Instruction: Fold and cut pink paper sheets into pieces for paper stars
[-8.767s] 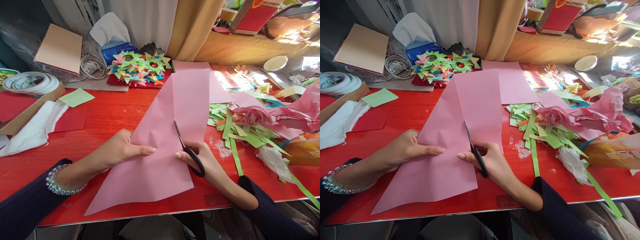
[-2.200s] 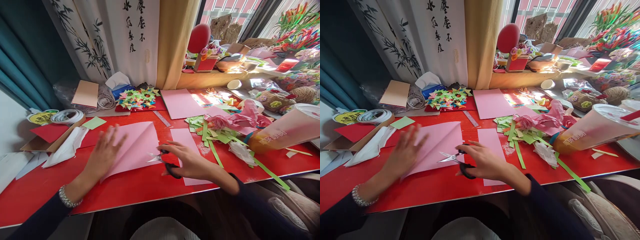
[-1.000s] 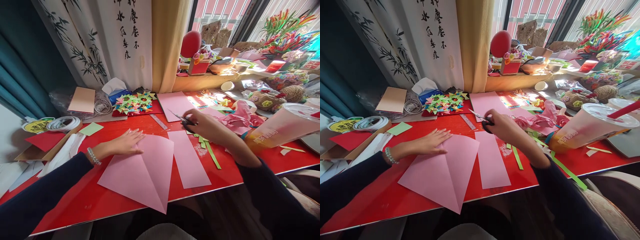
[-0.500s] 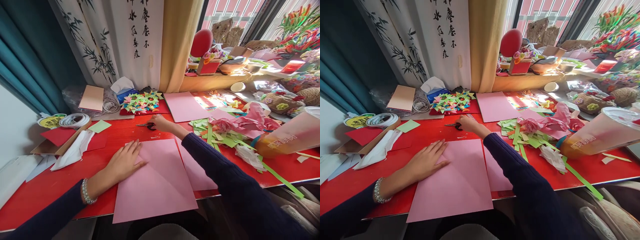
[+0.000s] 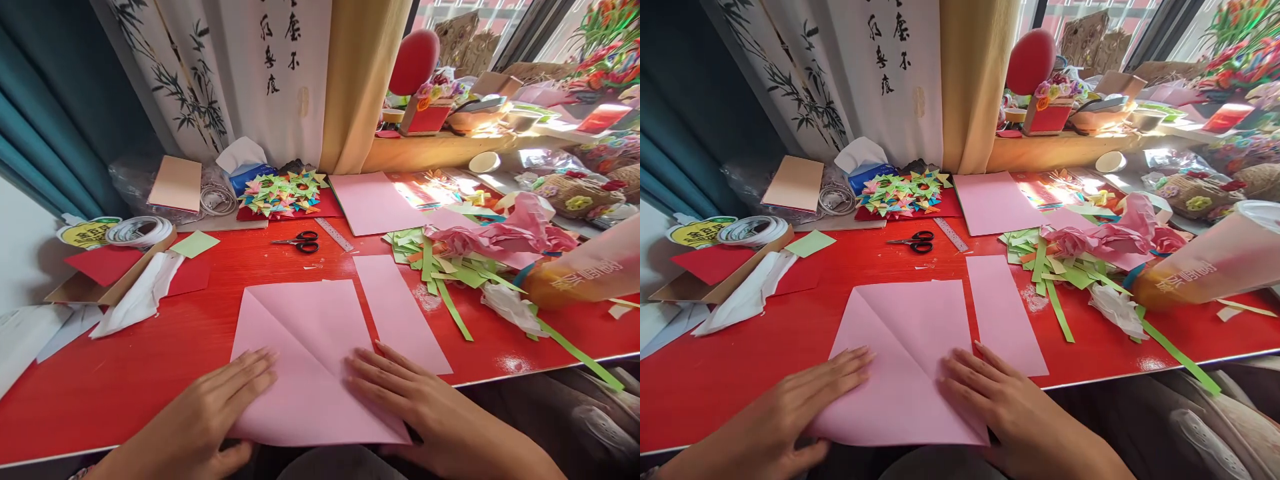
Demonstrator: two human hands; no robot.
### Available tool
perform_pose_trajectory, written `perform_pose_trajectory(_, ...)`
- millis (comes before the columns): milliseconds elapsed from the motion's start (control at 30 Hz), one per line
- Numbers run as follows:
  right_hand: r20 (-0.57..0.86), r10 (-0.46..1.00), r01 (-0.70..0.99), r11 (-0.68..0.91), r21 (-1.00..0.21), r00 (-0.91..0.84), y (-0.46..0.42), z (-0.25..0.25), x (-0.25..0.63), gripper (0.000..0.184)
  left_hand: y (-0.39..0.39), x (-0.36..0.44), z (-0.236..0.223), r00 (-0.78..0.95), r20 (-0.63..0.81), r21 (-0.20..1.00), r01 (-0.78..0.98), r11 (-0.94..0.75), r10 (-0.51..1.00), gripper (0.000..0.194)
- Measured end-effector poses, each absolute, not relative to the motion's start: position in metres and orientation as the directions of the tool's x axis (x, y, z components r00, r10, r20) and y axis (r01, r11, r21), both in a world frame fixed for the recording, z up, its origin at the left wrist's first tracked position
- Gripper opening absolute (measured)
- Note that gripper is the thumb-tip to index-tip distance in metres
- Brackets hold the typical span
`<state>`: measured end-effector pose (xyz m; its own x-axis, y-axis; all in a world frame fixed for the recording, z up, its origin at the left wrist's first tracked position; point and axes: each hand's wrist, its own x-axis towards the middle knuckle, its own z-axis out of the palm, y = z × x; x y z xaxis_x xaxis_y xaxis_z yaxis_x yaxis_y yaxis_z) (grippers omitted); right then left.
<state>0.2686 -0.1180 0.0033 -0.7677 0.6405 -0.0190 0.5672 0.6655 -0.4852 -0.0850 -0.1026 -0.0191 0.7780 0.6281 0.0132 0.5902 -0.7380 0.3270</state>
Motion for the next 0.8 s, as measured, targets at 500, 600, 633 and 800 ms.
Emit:
perform_pose_trajectory(500,0.161,0.987,0.832,0.077,-0.550,0.015,-0.102,-0.012,0.240,0.033,-0.046,-0.053,-0.007,0.077,-0.402,0.818,0.478,0.320,0.912,0.052)
perform_pose_trajectory(600,0.428,0.901,0.912,0.110,-0.396,0.077,-0.105,-0.015,0.235,0.015,-0.045,-0.053,-0.014,0.035,-0.379,0.824,0.469,0.320,0.925,0.063)
perform_pose_trajectory(633,0.519,0.853,0.929,0.159,-0.336,0.042,-0.108,-0.014,0.232,0.020,-0.045,-0.053,-0.015,0.023,-0.369,0.822,0.474,0.315,0.929,0.066)
perform_pose_trajectory(800,0.562,0.611,0.728,0.685,-0.023,-0.558,-0.117,-0.014,0.213,0.044,-0.043,-0.050,-0.016,-0.042,-0.329,0.739,0.610,0.285,0.943,0.067)
